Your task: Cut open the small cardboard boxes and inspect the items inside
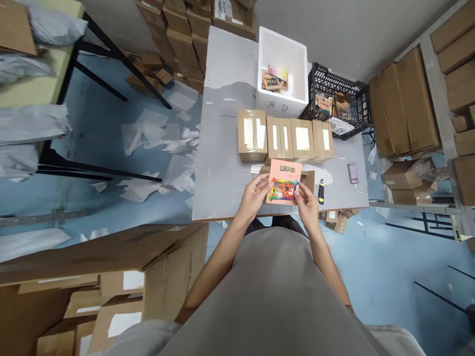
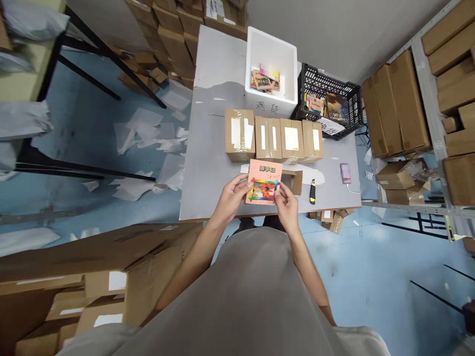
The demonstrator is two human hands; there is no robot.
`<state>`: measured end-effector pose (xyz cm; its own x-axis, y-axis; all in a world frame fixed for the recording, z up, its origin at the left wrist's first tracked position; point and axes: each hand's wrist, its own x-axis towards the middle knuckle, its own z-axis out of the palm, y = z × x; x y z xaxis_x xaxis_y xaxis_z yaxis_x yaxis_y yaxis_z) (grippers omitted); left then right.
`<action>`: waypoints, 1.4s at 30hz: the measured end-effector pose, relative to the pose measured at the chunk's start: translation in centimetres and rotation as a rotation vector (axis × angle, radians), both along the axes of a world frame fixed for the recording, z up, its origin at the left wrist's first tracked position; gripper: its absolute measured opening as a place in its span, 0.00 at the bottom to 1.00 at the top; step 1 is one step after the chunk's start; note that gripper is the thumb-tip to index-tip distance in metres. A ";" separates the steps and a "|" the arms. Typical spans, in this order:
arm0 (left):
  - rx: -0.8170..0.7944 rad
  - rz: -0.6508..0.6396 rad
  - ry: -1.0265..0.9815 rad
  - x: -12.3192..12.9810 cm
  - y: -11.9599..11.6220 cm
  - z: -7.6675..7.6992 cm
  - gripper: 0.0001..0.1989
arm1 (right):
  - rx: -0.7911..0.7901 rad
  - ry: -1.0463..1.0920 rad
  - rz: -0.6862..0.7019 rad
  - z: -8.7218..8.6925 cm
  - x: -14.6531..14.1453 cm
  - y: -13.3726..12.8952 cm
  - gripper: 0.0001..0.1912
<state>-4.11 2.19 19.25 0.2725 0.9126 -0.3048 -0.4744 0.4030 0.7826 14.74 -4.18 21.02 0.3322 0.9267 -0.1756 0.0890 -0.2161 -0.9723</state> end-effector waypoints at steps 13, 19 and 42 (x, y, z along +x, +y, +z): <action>0.118 0.447 0.295 12.2 1.1 0.1 0.33 | 0.209 -0.466 0.344 -0.4 7.8 7.5 0.29; 0.135 0.297 0.397 17.0 1.1 1.7 0.35 | 0.028 -0.100 0.335 -0.5 11.1 8.3 0.34; -0.051 0.335 0.155 4.7 0.4 0.9 0.33 | 0.158 -0.183 0.205 0.5 2.3 5.7 0.26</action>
